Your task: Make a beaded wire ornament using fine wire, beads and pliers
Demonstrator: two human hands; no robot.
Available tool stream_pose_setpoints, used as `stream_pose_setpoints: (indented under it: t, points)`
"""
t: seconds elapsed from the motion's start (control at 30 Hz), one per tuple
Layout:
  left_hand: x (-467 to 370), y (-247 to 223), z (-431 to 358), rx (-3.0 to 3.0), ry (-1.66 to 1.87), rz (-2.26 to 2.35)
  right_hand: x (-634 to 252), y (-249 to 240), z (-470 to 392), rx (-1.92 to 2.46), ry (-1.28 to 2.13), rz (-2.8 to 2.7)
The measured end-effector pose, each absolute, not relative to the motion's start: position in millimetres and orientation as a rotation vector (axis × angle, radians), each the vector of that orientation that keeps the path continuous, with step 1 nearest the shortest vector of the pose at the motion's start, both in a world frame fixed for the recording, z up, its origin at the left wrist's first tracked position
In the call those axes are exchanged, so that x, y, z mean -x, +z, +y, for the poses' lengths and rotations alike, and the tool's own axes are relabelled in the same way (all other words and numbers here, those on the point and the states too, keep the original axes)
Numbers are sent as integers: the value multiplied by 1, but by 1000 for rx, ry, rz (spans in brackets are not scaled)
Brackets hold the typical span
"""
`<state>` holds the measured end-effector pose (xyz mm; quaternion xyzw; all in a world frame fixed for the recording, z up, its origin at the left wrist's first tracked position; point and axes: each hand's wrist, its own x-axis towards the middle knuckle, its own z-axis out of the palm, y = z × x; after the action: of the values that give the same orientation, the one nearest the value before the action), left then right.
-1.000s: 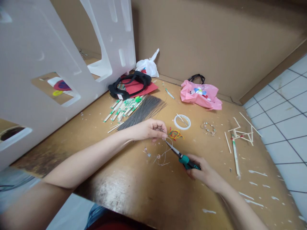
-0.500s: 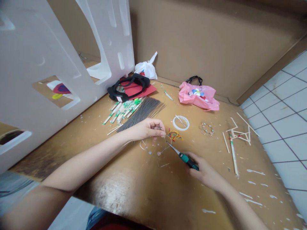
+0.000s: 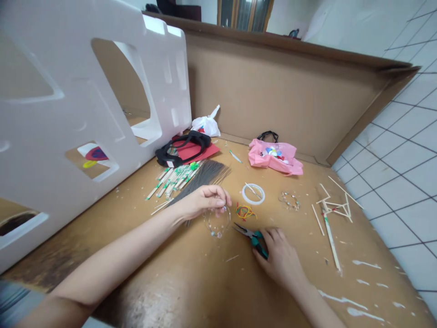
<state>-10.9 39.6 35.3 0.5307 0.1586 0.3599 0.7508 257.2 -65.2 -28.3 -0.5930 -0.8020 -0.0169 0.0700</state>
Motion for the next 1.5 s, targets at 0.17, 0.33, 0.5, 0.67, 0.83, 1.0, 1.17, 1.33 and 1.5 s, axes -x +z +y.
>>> stream_pose_setpoints:
  t: [0.17, 0.33, 0.5, 0.67, 0.83, 1.0, 1.17, 1.33, 1.5]
  points:
    - [6, 35, 37, -1044, 837, 498, -260, -36, -65, 1691, -12, -2407]
    - [-1, 36, 36, -924, 939, 603, -250, -19, -54, 1601, 333, -2131]
    - [-3, 41, 31, -911, 1033, 609, -208, 22, -37, 1315, 1334, -1547]
    - [-1, 44, 31, -923, 1157, 615, -173, 41, -25, 1273, 1425, -1331]
    - [2, 43, 33, -1088, 1200, 676, -172, 40, -11, 1387, 1019, -1359]
    - [0, 34, 34, -1374, 1170, 823, -180, 34, -6, 1543, 631, -1598]
    - [0, 31, 39, -1339, 1053, 810, -182, 31, -8, 1445, 839, -1527]
    - [0, 29, 43, -1246, 992, 719, -186, 40, -5, 1409, 990, -1434]
    - [-1, 26, 42, -1257, 1030, 714, -189, 42, -1, 1381, 1063, -1393]
